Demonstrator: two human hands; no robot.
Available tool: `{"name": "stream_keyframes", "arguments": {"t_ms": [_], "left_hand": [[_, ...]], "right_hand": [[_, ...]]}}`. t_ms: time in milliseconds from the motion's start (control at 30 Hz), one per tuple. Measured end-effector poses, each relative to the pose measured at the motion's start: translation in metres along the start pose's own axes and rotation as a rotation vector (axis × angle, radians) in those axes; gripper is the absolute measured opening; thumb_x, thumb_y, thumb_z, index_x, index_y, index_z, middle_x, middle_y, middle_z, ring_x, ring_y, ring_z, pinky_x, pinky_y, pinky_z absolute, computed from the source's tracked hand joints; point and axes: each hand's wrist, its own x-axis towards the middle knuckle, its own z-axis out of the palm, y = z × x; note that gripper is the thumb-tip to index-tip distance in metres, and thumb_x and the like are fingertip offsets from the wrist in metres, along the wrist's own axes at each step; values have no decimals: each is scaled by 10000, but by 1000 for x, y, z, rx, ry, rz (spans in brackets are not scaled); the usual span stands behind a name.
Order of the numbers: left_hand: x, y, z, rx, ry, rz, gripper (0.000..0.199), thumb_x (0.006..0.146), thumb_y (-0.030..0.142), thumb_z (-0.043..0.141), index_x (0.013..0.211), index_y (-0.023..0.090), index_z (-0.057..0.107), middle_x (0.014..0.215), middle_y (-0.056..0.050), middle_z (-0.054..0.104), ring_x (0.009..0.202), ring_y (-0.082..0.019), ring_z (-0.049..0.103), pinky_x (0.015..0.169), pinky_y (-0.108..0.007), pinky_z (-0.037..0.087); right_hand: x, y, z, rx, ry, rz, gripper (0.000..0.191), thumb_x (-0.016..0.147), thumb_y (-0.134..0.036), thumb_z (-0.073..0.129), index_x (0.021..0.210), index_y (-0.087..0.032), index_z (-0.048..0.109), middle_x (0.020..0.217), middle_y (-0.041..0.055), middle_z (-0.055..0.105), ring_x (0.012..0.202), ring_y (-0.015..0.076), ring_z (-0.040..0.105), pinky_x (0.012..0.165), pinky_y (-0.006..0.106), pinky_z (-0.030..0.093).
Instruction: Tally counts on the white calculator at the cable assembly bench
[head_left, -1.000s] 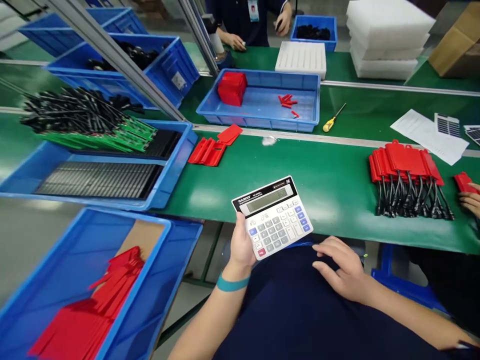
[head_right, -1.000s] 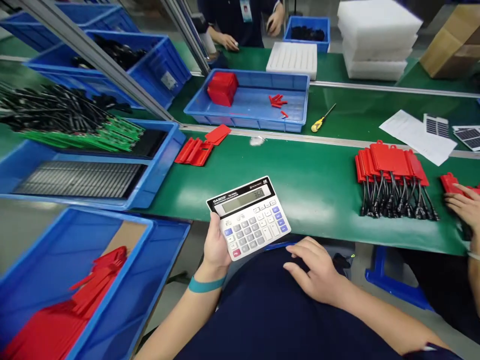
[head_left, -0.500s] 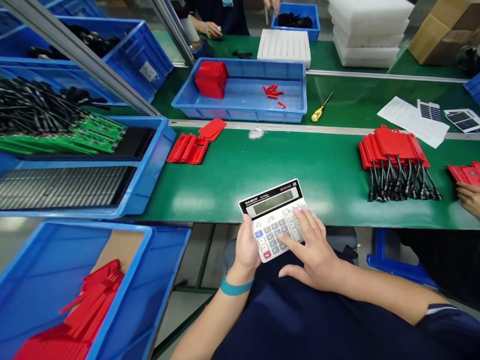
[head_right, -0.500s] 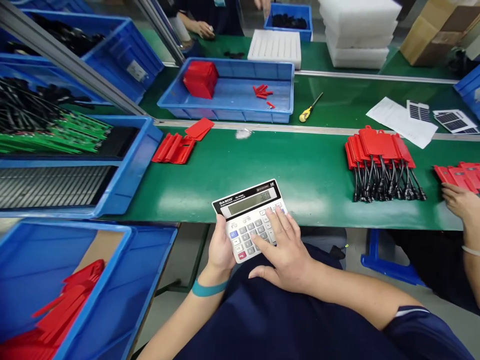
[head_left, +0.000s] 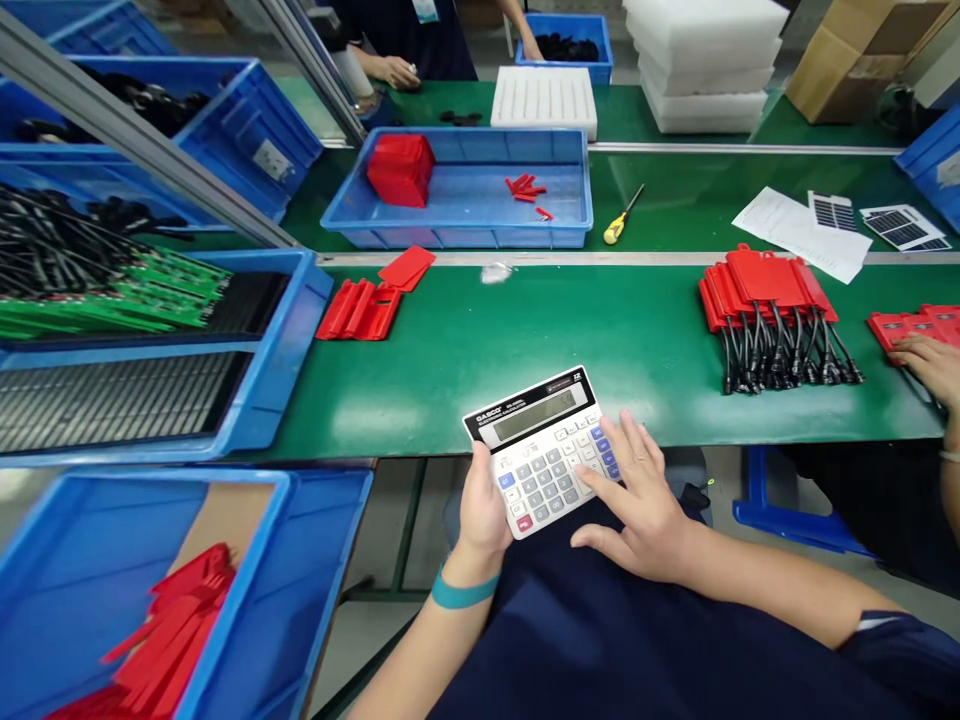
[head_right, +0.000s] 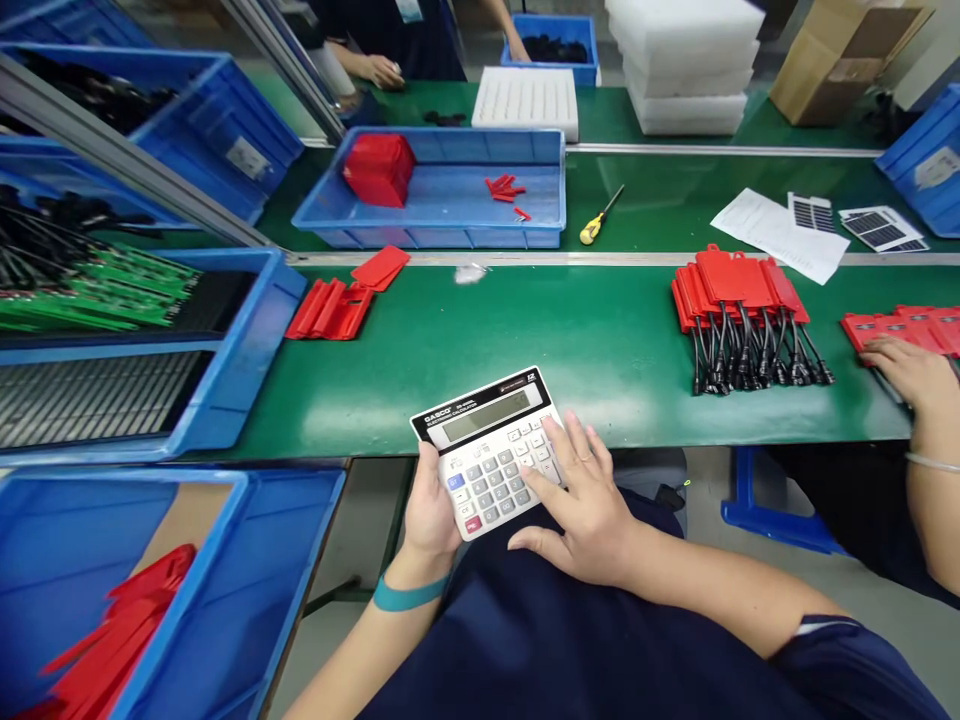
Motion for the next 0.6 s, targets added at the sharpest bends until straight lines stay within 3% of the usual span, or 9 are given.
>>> {"name": "stream_keyframes", "arguments": {"t_ms": [100,300,433,500,600], "left_hand": [[0,3,5,-27,34,1,712,975,719,440,1370,178,682,1475,-143,633,1518,-383,396,1260,-585,347],[3,3,12,-5,14,4,729,974,734,412,1405,203,663,1494,-128,620,1539,-380,354,1271,-589,326],[7,-1,13,9,35,7,718,967,729,444,1396,200,668,1464,-137,643,1528,-378,377,1269,-586,330],[10,-3,14,24,49,13,722,964,729,453,1380,183,678,1448,-149,653,1526,-379,380,1266,-582,334],[18,-5,13,76,85,52,698,960,718,480,1359,184,689,1438,-143,662,1515,-372,402,1257,-564,359]], "right_hand": [[-11,6,-9,20,53,16,616,925,-502,751,1401,-148,585,1727,233,136,1574,484,171,1200,723,307],[-26,13,-9,21,12,42,623,912,-466,778,1417,-155,588,1715,246,176,1573,490,162,1168,732,354],[-19,11,-25,150,145,-2,568,945,-429,742,1416,-155,584,1673,257,300,1547,469,279,1154,704,401],[-9,7,-42,311,137,-32,534,973,-358,712,1455,-191,556,1573,228,488,1464,377,472,1131,600,484],[3,-6,-68,685,-145,-127,540,983,-389,688,1486,-265,536,1235,80,759,1137,195,718,978,351,601]]}}
